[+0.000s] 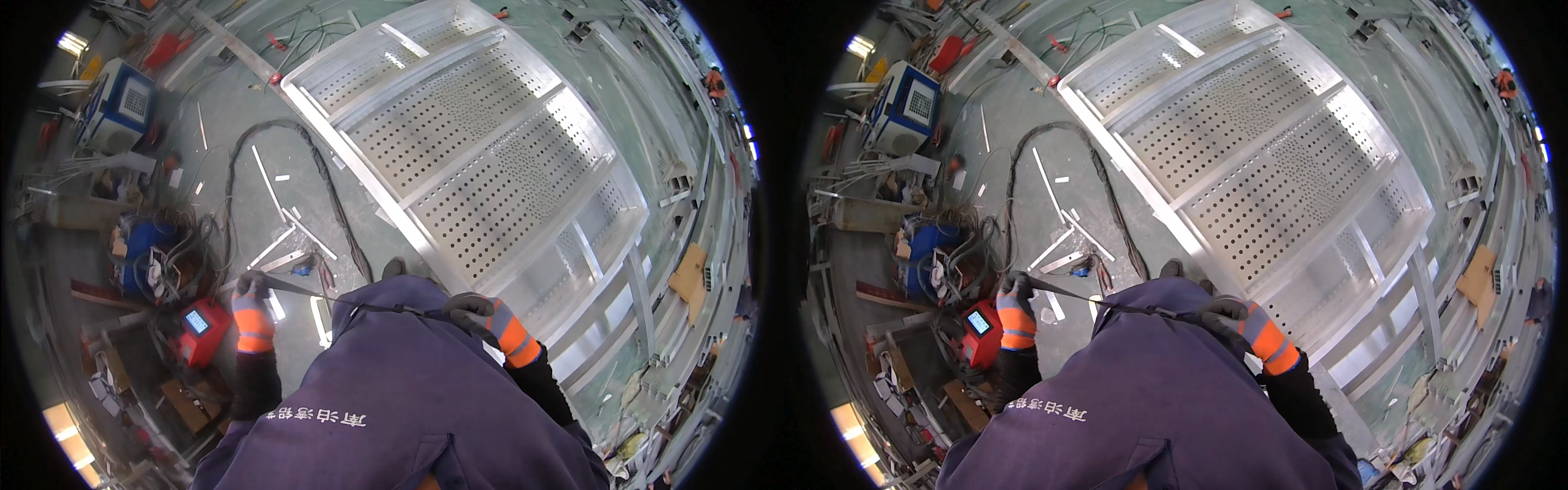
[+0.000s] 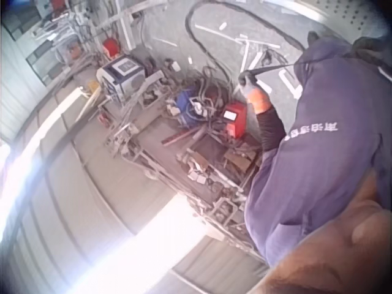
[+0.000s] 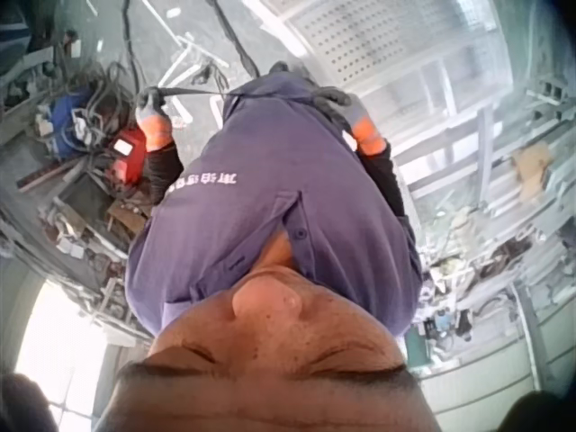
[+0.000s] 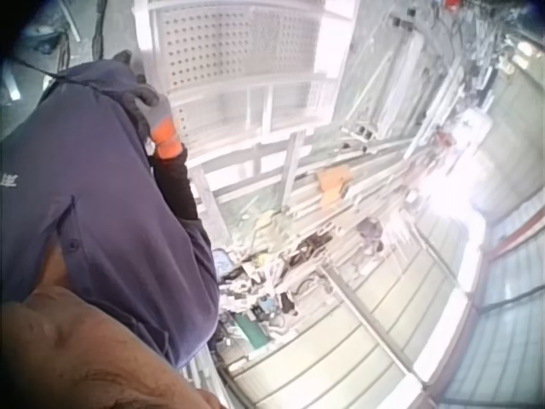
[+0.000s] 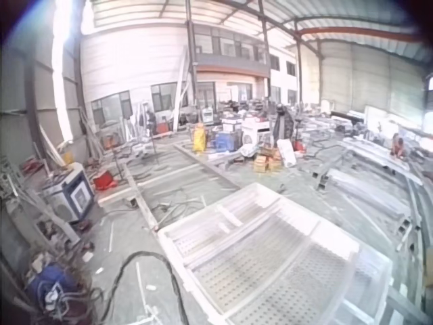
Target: The person measures a large perforated metal panel using a tape measure. They extend the tape across the panel's surface and along its edges to record dimensions.
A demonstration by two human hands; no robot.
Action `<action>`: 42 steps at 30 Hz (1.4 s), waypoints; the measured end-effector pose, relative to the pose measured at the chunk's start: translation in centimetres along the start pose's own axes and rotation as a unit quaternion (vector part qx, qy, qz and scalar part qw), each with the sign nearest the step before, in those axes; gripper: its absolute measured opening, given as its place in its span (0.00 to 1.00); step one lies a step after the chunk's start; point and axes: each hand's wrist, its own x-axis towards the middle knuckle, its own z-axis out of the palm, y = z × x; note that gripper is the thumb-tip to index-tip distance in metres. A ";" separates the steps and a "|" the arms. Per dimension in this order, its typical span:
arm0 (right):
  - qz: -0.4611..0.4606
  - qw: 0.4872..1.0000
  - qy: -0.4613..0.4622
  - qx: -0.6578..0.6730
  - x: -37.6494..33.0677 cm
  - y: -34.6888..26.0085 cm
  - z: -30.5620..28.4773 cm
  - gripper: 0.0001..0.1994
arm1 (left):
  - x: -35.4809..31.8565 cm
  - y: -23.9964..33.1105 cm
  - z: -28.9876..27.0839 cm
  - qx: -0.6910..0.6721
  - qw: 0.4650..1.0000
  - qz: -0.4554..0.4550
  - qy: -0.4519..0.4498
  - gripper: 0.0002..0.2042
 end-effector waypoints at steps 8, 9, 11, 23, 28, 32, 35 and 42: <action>-0.010 0.999 0.024 0.041 0.3 2.2 0.1 0.11 | 0.3 2.5 -0.7 0.056 0.998 -0.012 -0.006 0.06; 0.000 0.999 0.033 0.039 0.0 2.1 -0.1 0.11 | -0.3 3.4 -1.0 0.123 0.990 -0.008 -0.072 0.08; 0.018 0.998 0.051 0.036 -0.7 2.0 -0.4 0.11 | -1.1 5.7 -1.2 0.154 0.963 -0.079 -0.208 0.10; 0.001 0.981 0.195 -0.014 -4.5 3.7 -0.9 0.13 | -4.9 7.1 10.0 0.248 0.842 -0.015 -0.479 0.12; 0.027 0.975 0.221 -0.006 -6.0 5.1 -0.7 0.12 | -7.1 4.1 17.1 0.184 0.745 0.044 -0.639 0.14; 0.005 0.962 0.270 0.046 -6.7 8.1 0.4 0.10 | -6.6 4.1 19.2 0.227 0.696 0.011 -0.681 0.14; 0.030 0.959 0.280 0.036 -6.7 9.7 1.2 0.10 | -6.2 2.2 20.4 0.272 0.643 0.056 -0.714 0.13; 0.065 0.929 0.361 0.044 -9.7 16.6 2.6 0.12 | -8.7 2.8 22.8 0.295 0.644 -0.051 -0.705 0.12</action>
